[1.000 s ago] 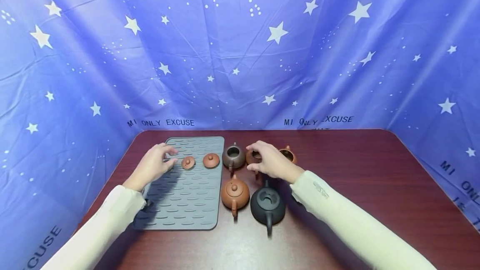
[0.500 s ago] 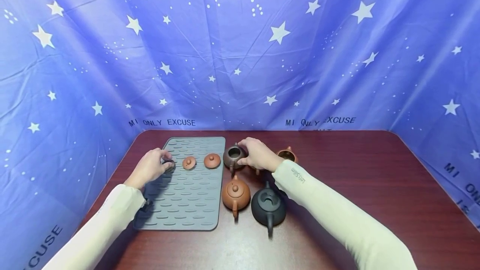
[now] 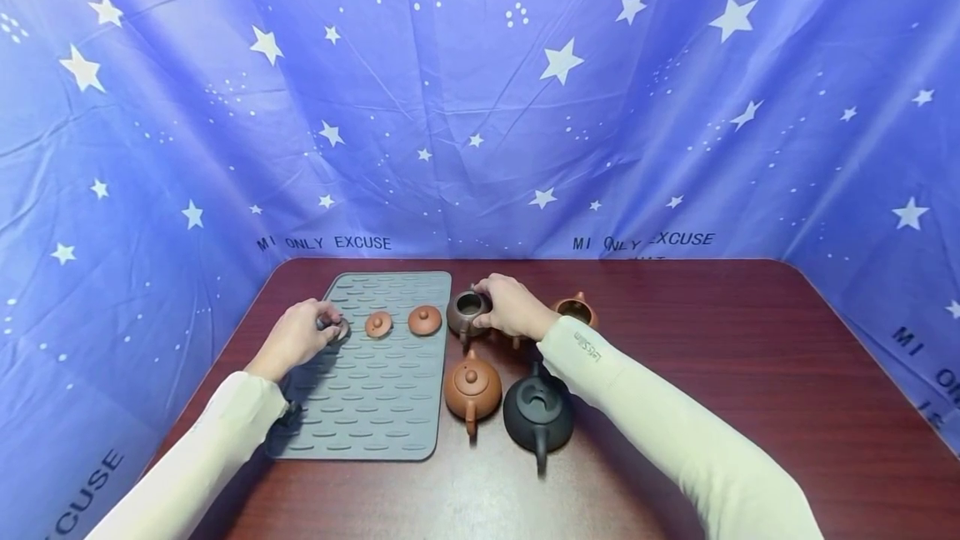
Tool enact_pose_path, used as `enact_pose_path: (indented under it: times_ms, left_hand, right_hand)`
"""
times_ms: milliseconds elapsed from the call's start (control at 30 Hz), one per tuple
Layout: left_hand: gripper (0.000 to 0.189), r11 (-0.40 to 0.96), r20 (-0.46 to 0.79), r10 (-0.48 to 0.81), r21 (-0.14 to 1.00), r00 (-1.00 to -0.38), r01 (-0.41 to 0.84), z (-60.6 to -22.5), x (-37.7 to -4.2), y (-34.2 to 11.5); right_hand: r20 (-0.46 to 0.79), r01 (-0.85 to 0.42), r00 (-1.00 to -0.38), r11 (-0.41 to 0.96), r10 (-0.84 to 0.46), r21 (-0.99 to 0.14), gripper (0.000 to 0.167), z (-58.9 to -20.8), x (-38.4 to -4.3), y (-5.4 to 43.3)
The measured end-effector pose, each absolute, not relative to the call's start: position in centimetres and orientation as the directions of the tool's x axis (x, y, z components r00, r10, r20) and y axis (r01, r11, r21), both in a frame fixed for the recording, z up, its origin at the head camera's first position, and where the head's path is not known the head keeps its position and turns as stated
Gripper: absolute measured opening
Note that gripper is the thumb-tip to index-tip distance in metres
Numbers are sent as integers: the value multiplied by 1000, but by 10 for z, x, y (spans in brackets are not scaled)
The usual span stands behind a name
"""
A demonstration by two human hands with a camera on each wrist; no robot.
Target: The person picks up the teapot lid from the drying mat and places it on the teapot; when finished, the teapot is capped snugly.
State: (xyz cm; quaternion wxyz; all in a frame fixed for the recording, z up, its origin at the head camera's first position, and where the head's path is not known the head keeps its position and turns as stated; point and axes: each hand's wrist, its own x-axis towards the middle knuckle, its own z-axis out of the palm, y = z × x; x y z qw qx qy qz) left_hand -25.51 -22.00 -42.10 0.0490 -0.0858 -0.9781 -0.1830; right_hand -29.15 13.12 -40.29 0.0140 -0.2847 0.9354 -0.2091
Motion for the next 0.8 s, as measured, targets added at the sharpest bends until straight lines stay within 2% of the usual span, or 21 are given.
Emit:
enact_pose_path:
  times_ms: [167, 367, 600, 800]
  left_hand:
    - [7, 918, 159, 163, 337, -974, 208, -422, -252, -221]
    - [7, 914, 256, 177, 315, -950, 255, -420, -246, -213]
    - [8, 840, 414, 303, 310, -859, 446, -401, -243, -166]
    - [8, 758, 446, 447, 273, -776, 593, -399, -258, -109]
  right_hand:
    - [84, -517, -844, 760, -530, -394, 52, -402, -293, 130]
    - [72, -512, -846, 766, -528, -388, 51, -402, -293, 129]
    - [73, -511, -846, 764, -528, -394, 52, -401, -292, 129]
    - [33, -481, -856, 770, -517, -418, 55, -401, -293, 133]
